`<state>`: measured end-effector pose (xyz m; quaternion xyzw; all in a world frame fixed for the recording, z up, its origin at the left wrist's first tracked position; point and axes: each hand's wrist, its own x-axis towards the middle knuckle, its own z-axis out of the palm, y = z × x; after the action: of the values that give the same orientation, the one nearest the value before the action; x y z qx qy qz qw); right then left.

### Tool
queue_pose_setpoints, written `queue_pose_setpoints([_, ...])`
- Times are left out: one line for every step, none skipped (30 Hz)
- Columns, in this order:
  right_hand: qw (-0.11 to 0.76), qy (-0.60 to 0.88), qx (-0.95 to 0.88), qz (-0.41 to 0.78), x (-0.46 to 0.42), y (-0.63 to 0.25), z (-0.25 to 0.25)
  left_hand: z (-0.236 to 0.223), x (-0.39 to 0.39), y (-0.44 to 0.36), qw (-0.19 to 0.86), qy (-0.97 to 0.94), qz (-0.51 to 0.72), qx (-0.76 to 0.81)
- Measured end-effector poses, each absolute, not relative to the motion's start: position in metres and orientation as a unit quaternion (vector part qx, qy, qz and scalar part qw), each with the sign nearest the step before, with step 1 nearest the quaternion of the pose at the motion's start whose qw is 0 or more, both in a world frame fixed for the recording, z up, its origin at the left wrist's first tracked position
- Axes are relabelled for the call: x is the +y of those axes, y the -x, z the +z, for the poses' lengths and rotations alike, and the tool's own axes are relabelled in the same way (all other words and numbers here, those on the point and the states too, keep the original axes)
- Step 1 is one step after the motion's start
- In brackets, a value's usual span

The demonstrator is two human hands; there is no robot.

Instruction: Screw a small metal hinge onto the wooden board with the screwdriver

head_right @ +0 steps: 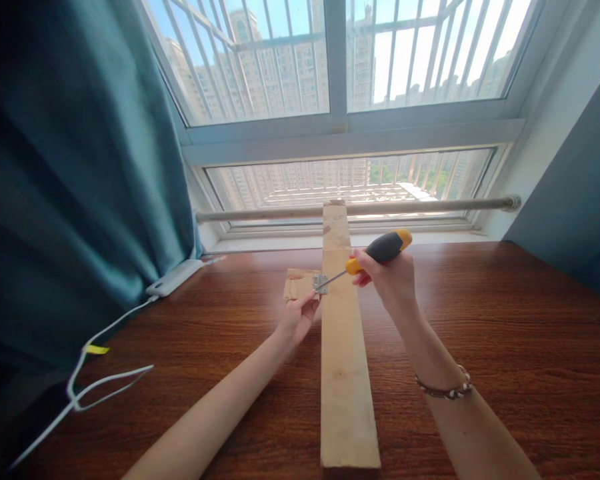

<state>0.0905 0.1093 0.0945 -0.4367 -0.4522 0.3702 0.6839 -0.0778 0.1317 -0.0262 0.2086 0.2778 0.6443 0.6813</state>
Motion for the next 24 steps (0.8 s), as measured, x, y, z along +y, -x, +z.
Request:
queue_pose_setpoints([0.675, 0.441, -0.456, 0.377, 0.1086, -0.09, 0.0947, -0.0259, 0.1318, 0.0781, 0.684, -0.206, 0.643, 0.276])
queue_pose_setpoints([0.667, 0.445, -0.46, 0.381, 0.1084, -0.0891, 0.0944, -0.0256, 0.132, 0.0783, 0.686, -0.203, 0.642, 0.276])
queue_pose_setpoints([0.659, 0.451, -0.465, 0.382, 0.1085, -0.088, 0.0935, -0.0252, 0.1321, 0.0785, 0.687, -0.2, 0.641, 0.278])
queue_pose_setpoints([0.651, 0.456, -0.471, 0.382, 0.1089, -0.0869, 0.0922, -0.0248, 0.1322, 0.0786, 0.687, -0.198, 0.641, 0.281])
queue_pose_setpoints([0.645, 0.461, -0.476, 0.381, 0.1095, -0.0859, 0.0907, -0.0243, 0.1322, 0.0786, 0.685, -0.197, 0.641, 0.284])
queue_pose_setpoints([0.641, 0.464, -0.479, 0.379, 0.1102, -0.0852, 0.0893, -0.0239, 0.132, 0.0784, 0.683, -0.197, 0.642, 0.287])
queue_pose_setpoints([0.639, 0.466, -0.482, 0.378, 0.1108, -0.0848, 0.088, -0.0233, 0.1318, 0.0782, 0.681, -0.198, 0.643, 0.289])
queue_pose_setpoints([0.637, 0.466, -0.484, 0.377, 0.1113, -0.0846, 0.087, -0.0228, 0.1313, 0.0779, 0.679, -0.2, 0.644, 0.29])
queue_pose_setpoints([0.636, 0.466, -0.486, 0.377, 0.1117, -0.0847, 0.0862, -0.0221, 0.1308, 0.0776, 0.679, -0.201, 0.644, 0.291])
queue_pose_setpoints([0.635, 0.465, -0.488, 0.377, 0.112, -0.0849, 0.0858, -0.0214, 0.1301, 0.0772, 0.678, -0.201, 0.644, 0.292])
queue_pose_setpoints([0.635, 0.464, -0.489, 0.377, 0.1123, -0.0852, 0.0855, -0.0207, 0.1294, 0.0768, 0.677, -0.2, 0.644, 0.294])
queue_pose_setpoints([0.635, 0.464, -0.489, 0.377, 0.1127, -0.0854, 0.0852, -0.02, 0.1286, 0.0764, 0.677, -0.199, 0.643, 0.296])
queue_pose_setpoints([0.636, 0.464, -0.488, 0.376, 0.113, -0.0855, 0.0851, -0.0194, 0.1279, 0.0761, 0.679, -0.198, 0.642, 0.296])
queue_pose_setpoints([0.637, 0.465, -0.487, 0.376, 0.1133, -0.0856, 0.085, -0.0189, 0.1273, 0.0758, 0.682, -0.197, 0.639, 0.297])
queue_pose_setpoints([0.637, 0.466, -0.486, 0.375, 0.1135, -0.0856, 0.085, -0.0186, 0.1269, 0.0757, 0.686, -0.195, 0.635, 0.298])
queue_pose_setpoints([0.637, 0.468, -0.486, 0.374, 0.1136, -0.0855, 0.0851, -0.0184, 0.1266, 0.0757, 0.689, -0.195, 0.63, 0.3])
queue_pose_setpoints([0.636, 0.47, -0.486, 0.373, 0.1136, -0.0854, 0.0853, -0.0184, 0.1265, 0.0758, 0.69, -0.196, 0.627, 0.303])
queue_pose_setpoints([0.635, 0.471, -0.486, 0.372, 0.1134, -0.0852, 0.0857, -0.0185, 0.1266, 0.076, 0.689, -0.197, 0.626, 0.306])
queue_pose_setpoints([0.634, 0.472, -0.486, 0.373, 0.113, -0.085, 0.0862, -0.0188, 0.1267, 0.0763, 0.686, -0.198, 0.628, 0.31])
queue_pose_setpoints([0.634, 0.472, -0.485, 0.374, 0.1125, -0.0848, 0.0868, -0.019, 0.127, 0.0766, 0.682, -0.2, 0.63, 0.313])
queue_pose_setpoints([0.634, 0.471, -0.484, 0.376, 0.1119, -0.0846, 0.0874, -0.0193, 0.1272, 0.077, 0.678, -0.201, 0.632, 0.315])
queue_pose_setpoints([0.634, 0.47, -0.484, 0.378, 0.1113, -0.0845, 0.088, -0.0196, 0.1275, 0.0773, 0.675, -0.203, 0.634, 0.317])
queue_pose_setpoints([0.635, 0.468, -0.484, 0.378, 0.1108, -0.0844, 0.0885, -0.0198, 0.1277, 0.0775, 0.672, -0.206, 0.636, 0.318])
queue_pose_setpoints([0.637, 0.468, -0.484, 0.376, 0.1104, -0.0844, 0.0888, -0.02, 0.1279, 0.0777, 0.67, -0.209, 0.637, 0.32])
